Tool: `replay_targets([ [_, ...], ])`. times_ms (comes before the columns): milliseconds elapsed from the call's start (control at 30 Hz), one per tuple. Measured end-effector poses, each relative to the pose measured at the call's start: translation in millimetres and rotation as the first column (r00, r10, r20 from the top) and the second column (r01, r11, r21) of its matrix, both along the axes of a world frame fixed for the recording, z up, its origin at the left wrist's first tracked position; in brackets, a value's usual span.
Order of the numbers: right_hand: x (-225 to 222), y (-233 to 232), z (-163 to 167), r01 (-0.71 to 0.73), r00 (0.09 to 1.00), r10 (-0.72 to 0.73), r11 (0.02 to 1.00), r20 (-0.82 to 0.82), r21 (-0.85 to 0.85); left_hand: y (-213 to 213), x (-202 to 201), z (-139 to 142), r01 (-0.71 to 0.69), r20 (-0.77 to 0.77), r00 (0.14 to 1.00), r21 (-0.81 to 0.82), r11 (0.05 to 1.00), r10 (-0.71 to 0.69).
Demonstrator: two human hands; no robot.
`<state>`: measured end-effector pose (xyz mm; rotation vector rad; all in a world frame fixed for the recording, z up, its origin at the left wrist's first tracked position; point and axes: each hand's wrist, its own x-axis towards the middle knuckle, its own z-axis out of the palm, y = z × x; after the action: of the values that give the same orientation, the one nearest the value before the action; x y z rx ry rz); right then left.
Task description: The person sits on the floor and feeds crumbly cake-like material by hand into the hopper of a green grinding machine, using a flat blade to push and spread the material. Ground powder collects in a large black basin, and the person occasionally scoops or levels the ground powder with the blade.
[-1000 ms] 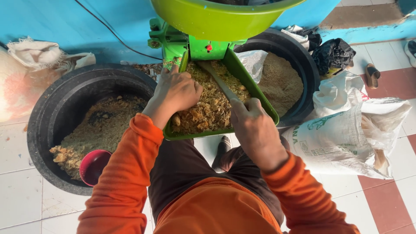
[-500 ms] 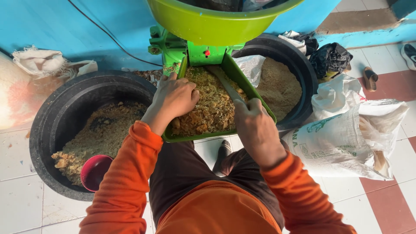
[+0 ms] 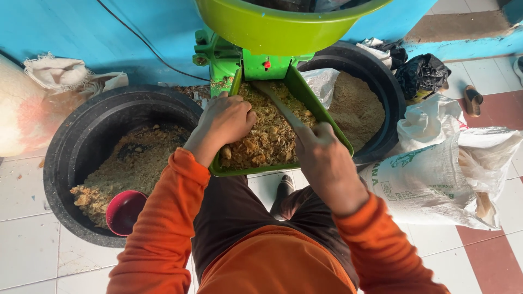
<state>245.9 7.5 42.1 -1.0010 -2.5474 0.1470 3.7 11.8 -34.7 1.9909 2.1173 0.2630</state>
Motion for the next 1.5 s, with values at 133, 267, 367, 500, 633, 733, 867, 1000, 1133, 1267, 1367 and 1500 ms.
replay_targets([
  [133, -11, 12, -4, 0.066, 0.996, -0.061, 0.995, 0.060, -0.077, -3, -1, -2, 0.027, 0.010, 1.000, 0.119, 0.992, -0.029],
  [267, 14, -4, -4, 0.037, 0.994, -0.034, 0.999, -0.101, 0.031, 0, -1, -2, 0.018, -0.005, 1.000, 0.084, 0.996, -0.018],
  [367, 21, -8, -9, 0.047, 0.998, -0.043, 0.996, -0.054, 0.074, 2, 0, -3, 0.000, -0.004, 1.000, 0.042, 0.999, 0.000],
  [500, 4, 10, -19, 0.058, 0.998, -0.059, 0.998, -0.031, -0.024, -1, 1, -2, 0.020, -0.004, 1.000, 0.109, 0.994, -0.019],
  [633, 2, 20, -19, 0.009, 0.999, -0.008, 0.999, -0.044, 0.033, -3, 1, -2, 0.031, 0.005, 0.999, 0.137, 0.990, -0.032],
  [733, 25, 7, -4, -0.050, 0.995, 0.064, 0.985, -0.079, 0.167, -1, 0, -3, 0.028, 0.002, 1.000, 0.119, 0.992, -0.028],
  [867, 55, -15, 34, 0.006, 0.998, 0.002, 0.994, -0.070, 0.108, 3, -1, -7, 0.029, 0.011, 0.999, 0.098, 0.995, -0.030],
  [1000, 55, -20, 53, -0.005, 0.999, 0.009, 0.995, -0.045, 0.103, 2, -1, -8, 0.041, 0.003, 0.999, 0.096, 0.995, -0.041],
  [1133, 41, -10, 33, -0.008, 1.000, 0.008, 0.990, 0.001, 0.140, 2, -1, -6, 0.041, 0.001, 0.999, 0.095, 0.995, -0.041],
  [1267, 29, 5, -1, 0.044, 0.997, -0.045, 0.999, 0.060, 0.017, 1, 0, -5, 0.039, 0.024, 0.999, 0.097, 0.995, -0.041],
  [1367, 16, 17, -16, 0.082, 0.993, -0.080, 0.996, 0.090, -0.024, 0, -1, -6, 0.039, 0.031, 0.999, 0.129, 0.991, -0.043],
  [1500, 8, 22, -26, 0.076, 0.996, -0.078, 0.996, 0.048, 0.040, 0, -1, -7, 0.047, 0.045, 0.997, 0.173, 0.984, -0.055],
])
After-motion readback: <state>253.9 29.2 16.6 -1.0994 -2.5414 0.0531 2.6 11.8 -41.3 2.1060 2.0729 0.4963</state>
